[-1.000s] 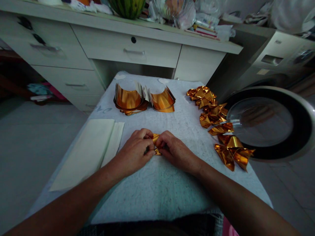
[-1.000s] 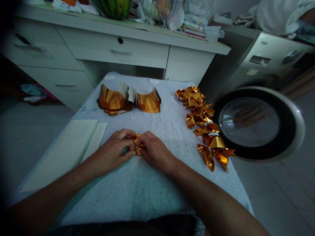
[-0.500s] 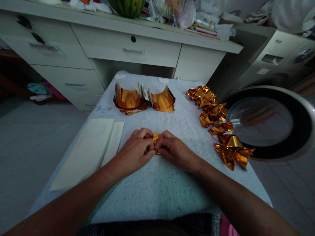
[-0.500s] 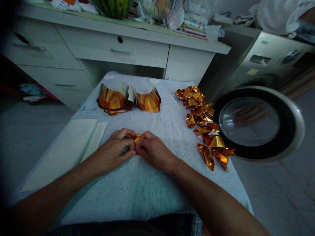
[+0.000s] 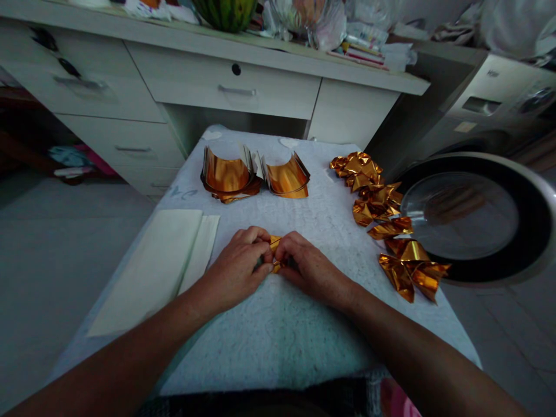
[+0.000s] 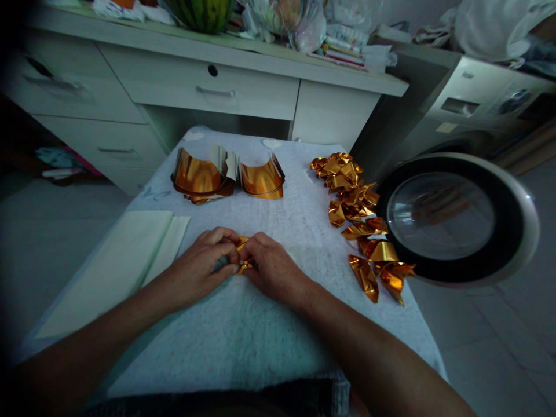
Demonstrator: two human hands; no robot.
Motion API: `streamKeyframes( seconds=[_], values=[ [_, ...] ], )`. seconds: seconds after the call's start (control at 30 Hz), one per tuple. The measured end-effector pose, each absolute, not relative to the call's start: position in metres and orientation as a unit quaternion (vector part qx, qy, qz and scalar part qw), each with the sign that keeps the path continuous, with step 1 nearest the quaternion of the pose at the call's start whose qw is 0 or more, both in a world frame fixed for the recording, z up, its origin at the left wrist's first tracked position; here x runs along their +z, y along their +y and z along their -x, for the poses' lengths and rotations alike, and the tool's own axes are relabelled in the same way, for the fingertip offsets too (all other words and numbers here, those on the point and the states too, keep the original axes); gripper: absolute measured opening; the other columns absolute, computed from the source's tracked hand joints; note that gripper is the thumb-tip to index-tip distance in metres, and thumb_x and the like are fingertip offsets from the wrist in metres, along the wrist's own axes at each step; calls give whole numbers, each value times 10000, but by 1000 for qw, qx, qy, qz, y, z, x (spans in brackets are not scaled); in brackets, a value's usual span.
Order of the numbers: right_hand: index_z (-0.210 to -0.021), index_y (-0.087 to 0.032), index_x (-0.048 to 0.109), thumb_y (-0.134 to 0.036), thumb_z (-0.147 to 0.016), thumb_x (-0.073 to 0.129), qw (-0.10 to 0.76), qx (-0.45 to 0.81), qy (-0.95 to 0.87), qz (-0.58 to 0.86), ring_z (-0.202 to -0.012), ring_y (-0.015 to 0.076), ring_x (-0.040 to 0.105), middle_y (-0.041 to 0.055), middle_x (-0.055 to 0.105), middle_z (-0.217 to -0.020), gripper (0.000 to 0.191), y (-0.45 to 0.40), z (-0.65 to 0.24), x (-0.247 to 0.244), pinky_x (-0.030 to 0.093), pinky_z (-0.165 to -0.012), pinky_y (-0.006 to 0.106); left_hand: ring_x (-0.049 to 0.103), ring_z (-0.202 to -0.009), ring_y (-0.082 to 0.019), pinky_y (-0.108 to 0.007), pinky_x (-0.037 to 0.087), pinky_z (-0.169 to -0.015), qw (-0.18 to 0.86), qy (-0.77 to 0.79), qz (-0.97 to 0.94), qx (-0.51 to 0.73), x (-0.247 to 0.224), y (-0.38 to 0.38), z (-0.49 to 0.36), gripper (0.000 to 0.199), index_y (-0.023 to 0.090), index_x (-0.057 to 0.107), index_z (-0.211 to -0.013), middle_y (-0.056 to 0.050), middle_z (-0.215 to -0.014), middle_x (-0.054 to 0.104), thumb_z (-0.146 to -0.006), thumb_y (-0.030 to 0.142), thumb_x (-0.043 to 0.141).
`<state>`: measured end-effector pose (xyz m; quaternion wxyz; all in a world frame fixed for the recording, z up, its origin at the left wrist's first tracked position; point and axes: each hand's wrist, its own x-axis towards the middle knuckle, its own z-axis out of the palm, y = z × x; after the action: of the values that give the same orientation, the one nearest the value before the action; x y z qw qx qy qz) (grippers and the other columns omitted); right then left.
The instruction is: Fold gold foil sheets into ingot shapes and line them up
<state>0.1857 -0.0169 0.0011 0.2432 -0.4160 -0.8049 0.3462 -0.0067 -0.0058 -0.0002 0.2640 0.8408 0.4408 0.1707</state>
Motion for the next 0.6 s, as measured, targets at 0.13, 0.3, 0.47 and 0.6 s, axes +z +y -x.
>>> streamKeyframes(
  seconds=[0.13,0.3,0.47,0.6],
  values=[
    [-862,-207,493,-21,-819,603,249,345,-803,417,-852,147,523,18,526,-940,221,-18,-185,1,454,-775,298,489,-1065,-242,-435,440,-943,259,445,-839,173,-1,-6,6,72,204,590,-783,-49,-1096,547,-827,151,571],
    [-866,-210,495,-29,-821,604,254,347,-804,411,-856,148,524,15,527,-937,216,-17,-186,0,456,-783,303,487,-1055,-236,-436,437,-953,263,440,-839,181,-3,-6,6,86,210,596,-808,-43,-1087,543,-821,128,571],
    [-852,-213,487,-54,-831,597,256,343,-803,414,-836,147,520,8,525,-912,194,-16,-186,-2,452,-762,304,474,-1089,-242,-443,429,-966,267,438,-840,176,-4,-6,8,79,214,596,-833,-43,-1113,541,-824,141,568],
    [-852,-210,485,-68,-831,616,260,342,-802,415,-827,148,517,9,527,-906,195,-16,-186,-3,446,-752,302,470,-1105,-244,-439,426,-972,268,438,-839,180,-2,-8,8,61,212,586,-826,-45,-1123,541,-829,153,569]
  ],
)
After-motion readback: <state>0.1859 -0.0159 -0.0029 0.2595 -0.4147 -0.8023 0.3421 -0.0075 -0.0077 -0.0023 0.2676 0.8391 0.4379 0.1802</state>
